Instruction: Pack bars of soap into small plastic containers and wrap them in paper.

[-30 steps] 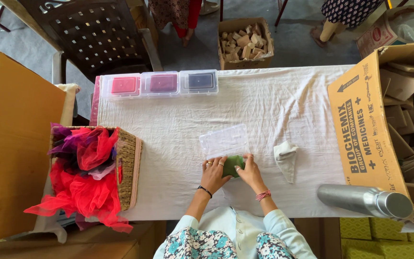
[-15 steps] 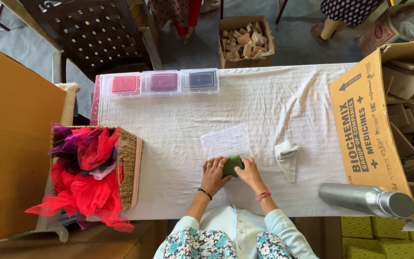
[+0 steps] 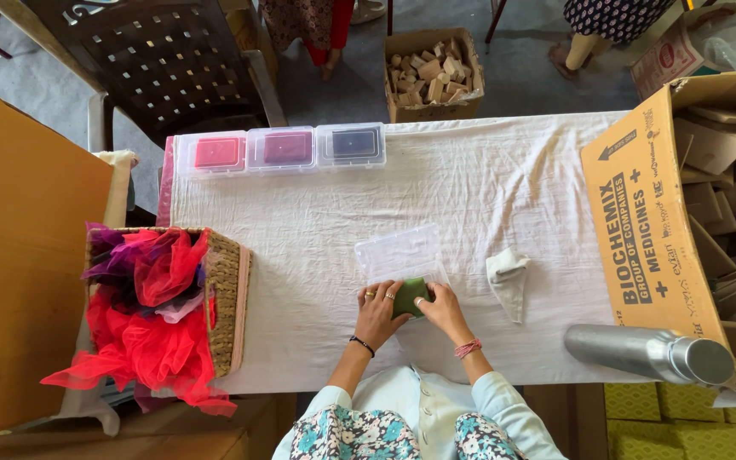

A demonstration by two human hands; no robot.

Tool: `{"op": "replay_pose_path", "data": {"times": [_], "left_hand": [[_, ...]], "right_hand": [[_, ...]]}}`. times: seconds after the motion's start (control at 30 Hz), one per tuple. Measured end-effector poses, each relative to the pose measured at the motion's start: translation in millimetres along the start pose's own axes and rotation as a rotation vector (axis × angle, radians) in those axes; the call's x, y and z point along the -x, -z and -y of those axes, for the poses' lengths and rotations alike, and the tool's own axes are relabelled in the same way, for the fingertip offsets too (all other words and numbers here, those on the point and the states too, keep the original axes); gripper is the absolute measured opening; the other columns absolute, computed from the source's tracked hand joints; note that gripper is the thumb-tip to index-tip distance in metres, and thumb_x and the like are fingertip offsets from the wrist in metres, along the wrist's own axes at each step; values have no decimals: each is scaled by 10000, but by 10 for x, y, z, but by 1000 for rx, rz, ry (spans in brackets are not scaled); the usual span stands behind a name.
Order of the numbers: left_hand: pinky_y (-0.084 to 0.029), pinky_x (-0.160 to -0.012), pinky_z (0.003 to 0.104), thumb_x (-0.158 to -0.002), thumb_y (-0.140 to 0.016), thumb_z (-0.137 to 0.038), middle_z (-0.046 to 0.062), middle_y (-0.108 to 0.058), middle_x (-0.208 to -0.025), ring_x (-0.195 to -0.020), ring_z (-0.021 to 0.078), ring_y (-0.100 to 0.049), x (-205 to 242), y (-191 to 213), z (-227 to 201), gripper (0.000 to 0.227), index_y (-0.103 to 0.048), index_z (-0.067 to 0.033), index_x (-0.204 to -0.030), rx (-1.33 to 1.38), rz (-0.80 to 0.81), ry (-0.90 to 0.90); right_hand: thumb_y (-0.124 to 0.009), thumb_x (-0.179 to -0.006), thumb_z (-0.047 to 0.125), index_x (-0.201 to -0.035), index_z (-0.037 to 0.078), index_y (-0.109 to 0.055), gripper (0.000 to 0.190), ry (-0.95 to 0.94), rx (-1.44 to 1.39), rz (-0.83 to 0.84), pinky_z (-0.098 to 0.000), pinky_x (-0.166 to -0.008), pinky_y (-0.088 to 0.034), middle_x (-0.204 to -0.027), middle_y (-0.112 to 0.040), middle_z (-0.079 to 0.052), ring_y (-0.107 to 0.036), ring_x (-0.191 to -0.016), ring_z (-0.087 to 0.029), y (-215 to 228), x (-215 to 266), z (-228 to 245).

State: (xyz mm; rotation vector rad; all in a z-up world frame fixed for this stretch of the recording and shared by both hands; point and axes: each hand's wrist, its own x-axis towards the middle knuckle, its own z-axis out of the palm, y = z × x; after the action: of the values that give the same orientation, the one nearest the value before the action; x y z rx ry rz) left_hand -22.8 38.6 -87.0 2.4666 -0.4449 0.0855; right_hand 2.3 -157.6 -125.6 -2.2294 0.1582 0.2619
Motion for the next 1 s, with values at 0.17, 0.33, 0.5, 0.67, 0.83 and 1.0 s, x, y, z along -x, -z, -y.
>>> {"op": "replay_pose_path", "data": {"times": [0.17,0.33,0.5,0.67,0.83,1.0], "left_hand": [[-270,-1099,491,-702,-896,-309,75,-563,-1343,-1278,300,-480,10,0,11,831,-515,-107,-1412,2,-12,11],[-277,-1097,490,-699,-896,-314,92,-558,-1359,-1271,318,-481,-5,-2,1,819,-535,-107,-1403,-13,-11,21],[-280,-1116,489,-731,-883,-354,94,-548,-1359,-1279,318,-477,-20,-3,-12,802,-539,-105,-1411,-60,69,63],[-269,-1110,497,-819,-835,-351,111,-534,-1384,-1275,302,-454,86,110,-42,693,-544,-93,-1392,-39,-160,0],[-258,-1111,476,-839,-814,-364,140,-423,-1449,-1342,328,-418,235,189,47,765,-458,-55,-1441,111,-352,153],[-218,-1080,516,-679,-855,-480,146,-345,-1410,-1292,382,-381,473,139,52,921,-463,-60,-1399,-8,-166,135]], "right_hand": [[-756,-767,243,-1199,-49,-669,529,-2,9,5,-405,-890,-538,-1079,-633,-204,-651,-989,-336,-5,24,36],[-787,-758,237,-1267,-46,-616,607,44,143,-18,-423,-921,-516,-1169,-648,-215,-635,-1076,-356,15,89,123],[-743,-806,223,-1398,4,-500,676,-72,85,-4,-422,-903,-546,-1069,-722,-192,-699,-1011,-356,167,194,304],[-714,-840,123,-1242,44,-646,416,148,-152,-282,-378,-824,-566,-1136,-734,-138,-730,-917,-274,356,88,235],[-719,-878,173,-1299,46,-620,450,67,-244,-300,-375,-816,-568,-1239,-687,-139,-672,-1063,-263,613,-255,273],[-749,-933,231,-1492,7,-444,675,322,-208,-305,-419,-1099,-434,-1483,-519,-215,-517,-1360,-344,654,-575,355]]}}
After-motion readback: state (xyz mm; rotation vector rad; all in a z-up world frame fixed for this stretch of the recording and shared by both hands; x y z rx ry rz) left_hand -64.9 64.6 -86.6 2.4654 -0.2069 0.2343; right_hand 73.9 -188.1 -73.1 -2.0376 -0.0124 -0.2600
